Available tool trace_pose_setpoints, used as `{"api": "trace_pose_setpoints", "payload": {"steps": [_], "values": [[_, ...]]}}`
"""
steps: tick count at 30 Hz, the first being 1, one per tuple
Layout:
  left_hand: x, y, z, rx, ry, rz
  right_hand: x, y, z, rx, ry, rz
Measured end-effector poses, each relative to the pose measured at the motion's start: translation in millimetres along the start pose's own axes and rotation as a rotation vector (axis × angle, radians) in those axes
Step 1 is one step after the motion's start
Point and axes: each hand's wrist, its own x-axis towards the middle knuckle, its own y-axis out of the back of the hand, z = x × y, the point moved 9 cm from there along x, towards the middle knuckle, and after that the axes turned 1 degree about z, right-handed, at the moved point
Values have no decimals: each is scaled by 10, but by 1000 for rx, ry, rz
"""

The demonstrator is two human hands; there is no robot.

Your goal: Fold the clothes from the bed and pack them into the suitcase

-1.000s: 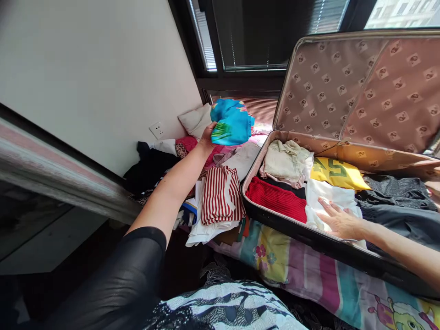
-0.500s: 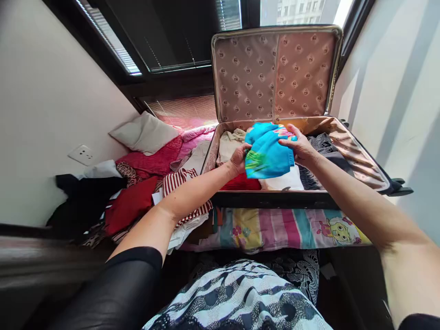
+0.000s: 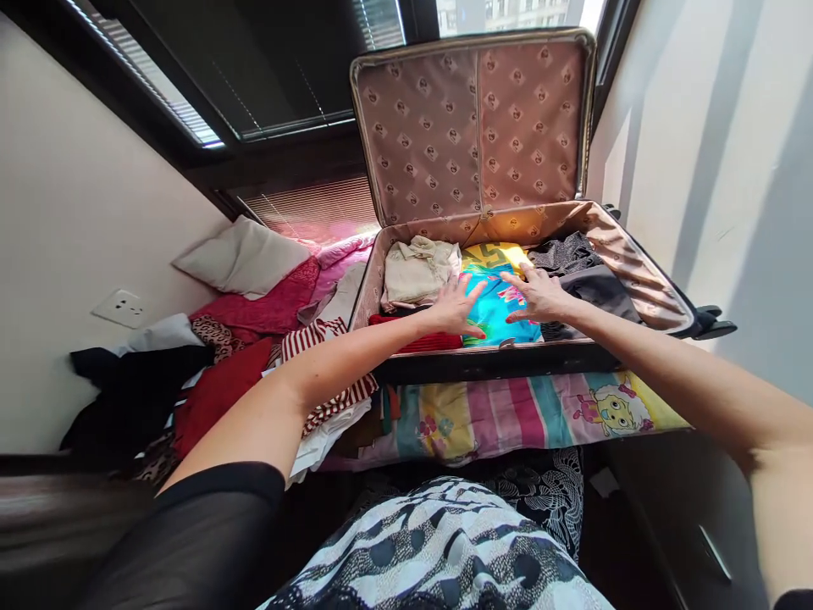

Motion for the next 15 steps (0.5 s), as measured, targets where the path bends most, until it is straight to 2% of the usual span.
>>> {"api": "trace_pose_setpoints", "payload": {"steps": [2,4,6,8,10,12,14,15], "values": [[22,-259,95,12,-33,-136,4,-167,-183,-75,115,-121],[27,-644,121,-35,-5,-263,-46,-498,-241,-119,161,-294],[88,-929,144,-65,-8,-220,-99,-854,-125,-157,110,-437],[194,-1108,144,-47,-12,-139,-104,-1105,-13,-195,136,-473],[313,-1131,110,-33,23,-78,-44,-1193,111,-227,150,-397],[370,-1034,124,-56,-25,-118,9,-1203,203,-244,163,-326],[250,-803,169,-167,-195,-197,53,-1194,287,-262,144,-302],[101,-612,148,-263,-288,-195,77,-1192,329,-278,124,-309]]}}
